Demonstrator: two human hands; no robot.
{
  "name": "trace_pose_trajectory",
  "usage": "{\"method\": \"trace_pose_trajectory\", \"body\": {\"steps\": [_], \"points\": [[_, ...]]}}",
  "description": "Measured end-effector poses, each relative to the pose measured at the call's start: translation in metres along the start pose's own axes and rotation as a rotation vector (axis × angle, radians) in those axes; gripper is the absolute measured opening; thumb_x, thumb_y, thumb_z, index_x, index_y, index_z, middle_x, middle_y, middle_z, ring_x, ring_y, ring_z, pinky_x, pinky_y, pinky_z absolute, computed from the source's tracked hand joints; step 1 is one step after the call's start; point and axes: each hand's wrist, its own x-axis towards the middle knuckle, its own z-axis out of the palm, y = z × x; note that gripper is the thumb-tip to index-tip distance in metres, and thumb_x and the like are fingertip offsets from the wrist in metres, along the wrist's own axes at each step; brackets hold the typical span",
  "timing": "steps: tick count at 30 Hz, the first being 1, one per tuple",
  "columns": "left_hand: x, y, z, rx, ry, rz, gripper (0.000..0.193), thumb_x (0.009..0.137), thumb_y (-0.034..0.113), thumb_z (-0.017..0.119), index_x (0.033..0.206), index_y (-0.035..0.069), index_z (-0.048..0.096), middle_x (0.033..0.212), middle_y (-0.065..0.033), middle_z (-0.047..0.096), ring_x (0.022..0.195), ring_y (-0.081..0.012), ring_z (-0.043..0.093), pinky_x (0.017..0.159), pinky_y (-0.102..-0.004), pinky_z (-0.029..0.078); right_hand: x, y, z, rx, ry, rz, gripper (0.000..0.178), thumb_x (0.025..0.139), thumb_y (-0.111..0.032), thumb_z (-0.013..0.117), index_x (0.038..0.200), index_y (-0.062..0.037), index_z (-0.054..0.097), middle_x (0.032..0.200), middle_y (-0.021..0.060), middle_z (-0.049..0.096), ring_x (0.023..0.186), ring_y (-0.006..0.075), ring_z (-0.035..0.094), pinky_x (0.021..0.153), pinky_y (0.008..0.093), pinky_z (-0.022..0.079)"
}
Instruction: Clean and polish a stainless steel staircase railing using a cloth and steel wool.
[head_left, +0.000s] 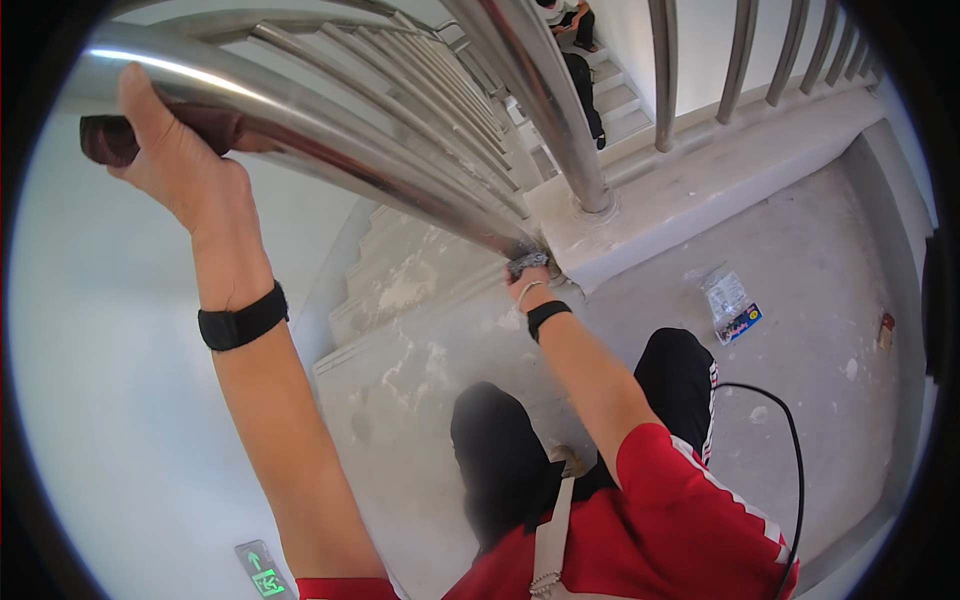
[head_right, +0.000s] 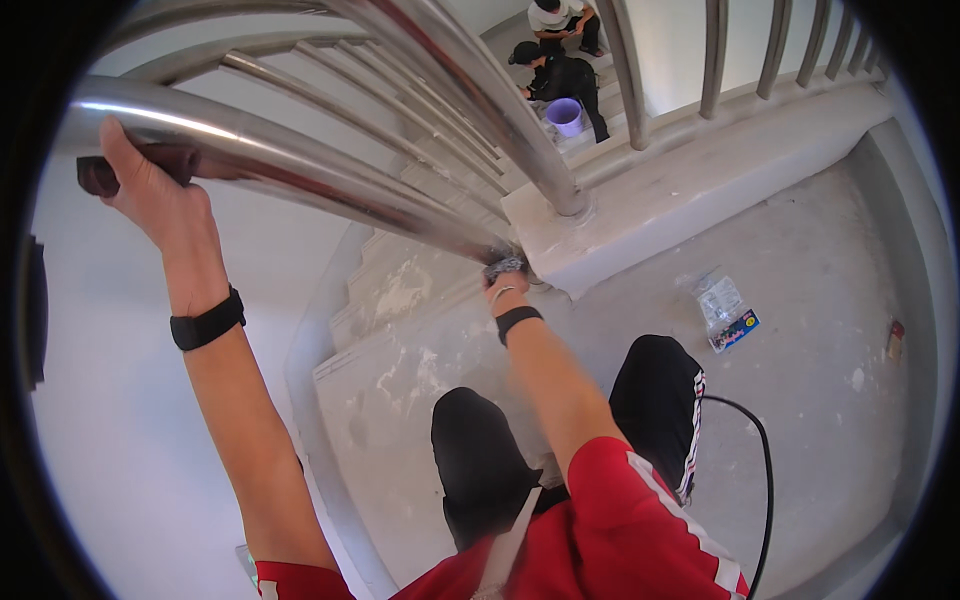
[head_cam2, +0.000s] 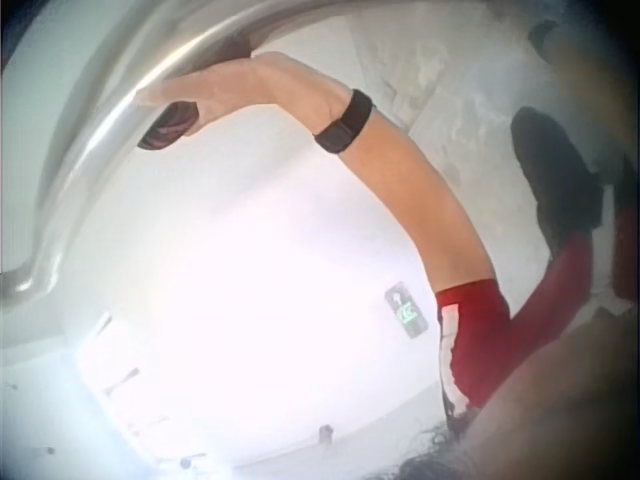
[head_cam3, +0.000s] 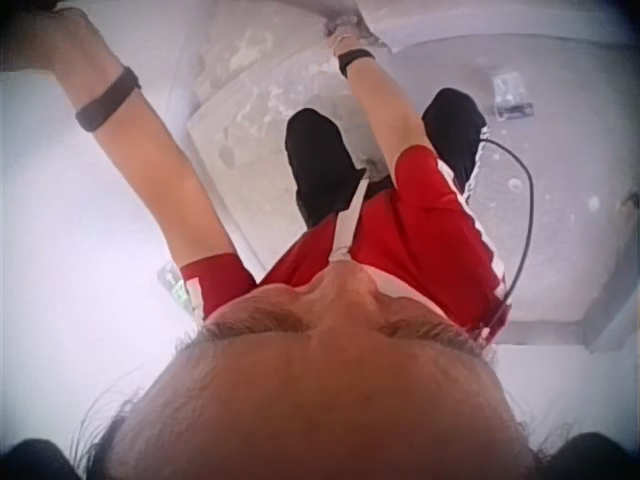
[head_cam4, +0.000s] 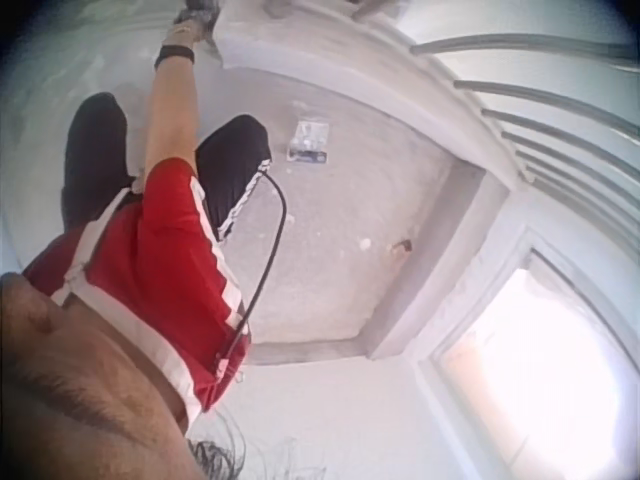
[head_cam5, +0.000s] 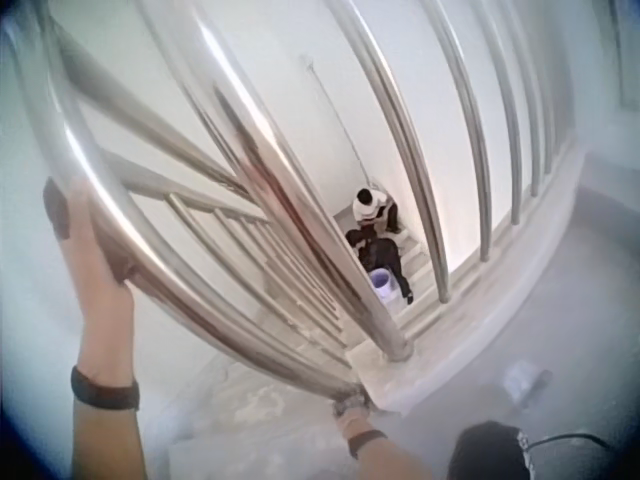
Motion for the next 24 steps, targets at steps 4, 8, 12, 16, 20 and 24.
{"method": "trace_pose_trajectory", "body": {"steps": [4,8,12,16,20,24], "points": [[0.001,-0.003,-0.007,-0.001,0.003,0.067,0.067,0.075,0.030,0.071,0.121,0.001,0.032,0.118,-0.0082,0.046,0.106,-0.0178,0.047,0.092,-0.0309,0.040,-0.027,0.014,0.008,-0.128,-0.120,0.078,0.019,0.090,-0.021,0.042,0.103,-0.0131,0.054,0.099,0.0084,0.058,0.082,0.0275,0.057,0.059,0.0409,0.052],[-0.002,0.003,-0.010,0.017,0.005,0.062,0.065,0.075,0.031,0.071,0.119,0.003,0.034,0.115,-0.0072,0.048,0.103,-0.0168,0.048,0.089,-0.0298,0.042,-0.100,0.040,0.033,-0.092,-0.219,0.171,0.020,0.089,-0.023,0.047,0.106,-0.0132,0.052,0.101,0.0085,0.057,0.088,0.0274,0.055,0.063,0.0430,0.051],[-0.003,0.004,-0.004,-0.025,0.010,0.031,0.061,0.074,0.031,0.072,0.117,0.004,0.037,0.110,-0.0054,0.050,0.099,-0.0151,0.050,0.086,-0.0284,0.044,-0.047,0.014,0.025,0.035,0.043,0.036,0.023,0.090,-0.024,0.044,0.109,-0.0129,0.050,0.106,0.0079,0.056,0.091,0.0276,0.055,0.063,0.0427,0.050],[0.002,-0.002,-0.007,-0.016,-0.023,0.042,0.061,0.074,0.032,0.072,0.116,0.005,0.037,0.109,-0.0051,0.051,0.098,-0.0150,0.050,0.085,-0.0283,0.044,-0.019,0.000,0.012,-0.089,0.008,0.050,0.024,0.090,-0.025,0.043,0.110,-0.0137,0.049,0.107,0.0081,0.055,0.089,0.0274,0.054,0.064,0.0414,0.050],[-0.002,-0.005,-0.007,-0.006,0.031,0.083,0.062,0.074,0.032,0.072,0.117,0.005,0.037,0.111,-0.0059,0.050,0.100,-0.0157,0.050,0.086,-0.0291,0.044,-0.070,0.029,0.026,-0.112,-0.122,0.183,0.026,0.091,-0.025,0.038,0.113,-0.0150,0.048,0.111,0.0077,0.056,0.096,0.0290,0.054,0.069,0.0465,0.048],[-0.007,0.006,-0.003,-0.019,0.002,0.029,0.064,0.074,0.032,0.071,0.119,0.005,0.035,0.114,-0.0069,0.048,0.104,-0.0172,0.049,0.089,-0.0300,0.044,-0.079,0.033,0.037,-0.016,-0.037,0.054,0.027,0.092,-0.024,0.035,0.114,-0.0162,0.047,0.109,0.0085,0.055,0.095,0.0311,0.054,0.070,0.0463,0.048]]}}
